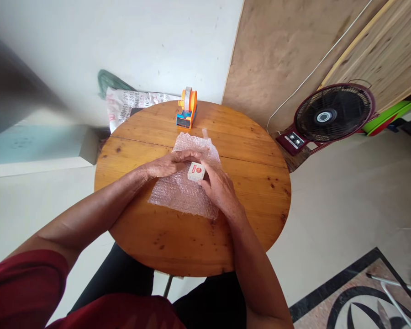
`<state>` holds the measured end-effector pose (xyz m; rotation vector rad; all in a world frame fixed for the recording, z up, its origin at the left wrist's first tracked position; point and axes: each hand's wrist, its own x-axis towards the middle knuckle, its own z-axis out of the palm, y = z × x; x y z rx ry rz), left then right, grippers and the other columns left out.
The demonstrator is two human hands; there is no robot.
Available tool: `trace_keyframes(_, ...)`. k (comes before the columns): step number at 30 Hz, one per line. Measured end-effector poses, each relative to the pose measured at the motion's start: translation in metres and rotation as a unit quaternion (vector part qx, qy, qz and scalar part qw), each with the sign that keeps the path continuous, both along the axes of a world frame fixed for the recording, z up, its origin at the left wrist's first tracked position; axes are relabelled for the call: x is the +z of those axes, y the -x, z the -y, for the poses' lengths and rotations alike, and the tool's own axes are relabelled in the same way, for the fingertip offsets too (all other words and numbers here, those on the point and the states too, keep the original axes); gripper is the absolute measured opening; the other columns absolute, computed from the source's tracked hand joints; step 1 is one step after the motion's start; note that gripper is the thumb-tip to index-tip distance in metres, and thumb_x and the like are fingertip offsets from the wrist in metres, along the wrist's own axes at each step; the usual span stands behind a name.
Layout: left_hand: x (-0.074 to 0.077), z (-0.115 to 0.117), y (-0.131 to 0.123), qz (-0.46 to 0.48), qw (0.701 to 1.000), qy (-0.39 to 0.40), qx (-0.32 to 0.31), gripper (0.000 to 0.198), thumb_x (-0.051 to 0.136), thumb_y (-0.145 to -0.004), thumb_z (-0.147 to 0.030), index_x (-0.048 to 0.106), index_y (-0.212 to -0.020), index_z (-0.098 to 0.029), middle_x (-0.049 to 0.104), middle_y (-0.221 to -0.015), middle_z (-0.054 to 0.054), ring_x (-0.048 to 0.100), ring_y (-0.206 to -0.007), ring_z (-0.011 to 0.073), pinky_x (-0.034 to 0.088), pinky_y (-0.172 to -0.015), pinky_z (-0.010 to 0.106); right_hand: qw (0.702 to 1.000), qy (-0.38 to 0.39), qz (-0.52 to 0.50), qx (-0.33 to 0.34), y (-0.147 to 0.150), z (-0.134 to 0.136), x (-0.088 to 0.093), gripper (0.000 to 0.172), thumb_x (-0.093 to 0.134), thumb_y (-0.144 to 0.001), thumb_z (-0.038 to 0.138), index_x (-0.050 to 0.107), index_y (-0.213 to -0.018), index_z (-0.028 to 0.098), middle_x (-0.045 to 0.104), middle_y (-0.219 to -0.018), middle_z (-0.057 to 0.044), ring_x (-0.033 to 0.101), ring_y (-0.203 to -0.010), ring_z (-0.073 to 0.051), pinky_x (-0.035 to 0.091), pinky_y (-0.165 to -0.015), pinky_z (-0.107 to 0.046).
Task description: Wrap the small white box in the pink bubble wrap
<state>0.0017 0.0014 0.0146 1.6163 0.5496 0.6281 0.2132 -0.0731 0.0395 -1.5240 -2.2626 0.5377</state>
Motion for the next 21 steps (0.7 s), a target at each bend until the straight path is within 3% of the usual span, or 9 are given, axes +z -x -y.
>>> trace_keyframes(12,-0.0021,-0.0001,0.0005,0.006,1.000,0.001,0.010,0.046,0.064,-0.084,-0.031,0.056,-0.126,-0.018,0.066,-0.128,0.010,0.062,-0.117,0.0271,0.046,-0.104,0.045,1.000,0.005,0.001,-0.023,0.0031,0.0012,0.0002,0.072,0.063,-0.083,0.027,0.038,-0.150,0.021,0.052,-0.147,-0.013,0.053,-0.132,-0.032,0.044,-0.107,-0.051)
trace_keyframes(17,0.0014,0.0040,-0.0017,0.043,0.998,0.028,0.048,0.044,0.069,-0.084,-0.042,0.060,-0.120,-0.018,0.067,-0.126,0.011,0.061,-0.119,0.0284,0.044,-0.107,0.047,0.999,0.012,-0.009,-0.046,0.0037,0.0009,-0.0014,0.069,0.065,-0.081,0.026,0.043,-0.146,0.022,0.055,-0.145,-0.011,0.053,-0.131,-0.031,0.045,-0.106,-0.050)
trace_keyframes(21,0.0048,0.0066,0.0014,0.044,0.996,-0.003,0.080,0.049,0.071,-0.080,-0.051,0.063,-0.114,-0.017,0.065,-0.126,0.011,0.058,-0.123,0.0288,0.041,-0.112,0.047,0.999,0.008,-0.015,-0.047,0.0028,0.0000,-0.0027,0.067,0.063,-0.082,0.027,0.043,-0.145,0.018,0.054,-0.145,-0.014,0.053,-0.131,-0.031,0.044,-0.108,-0.050)
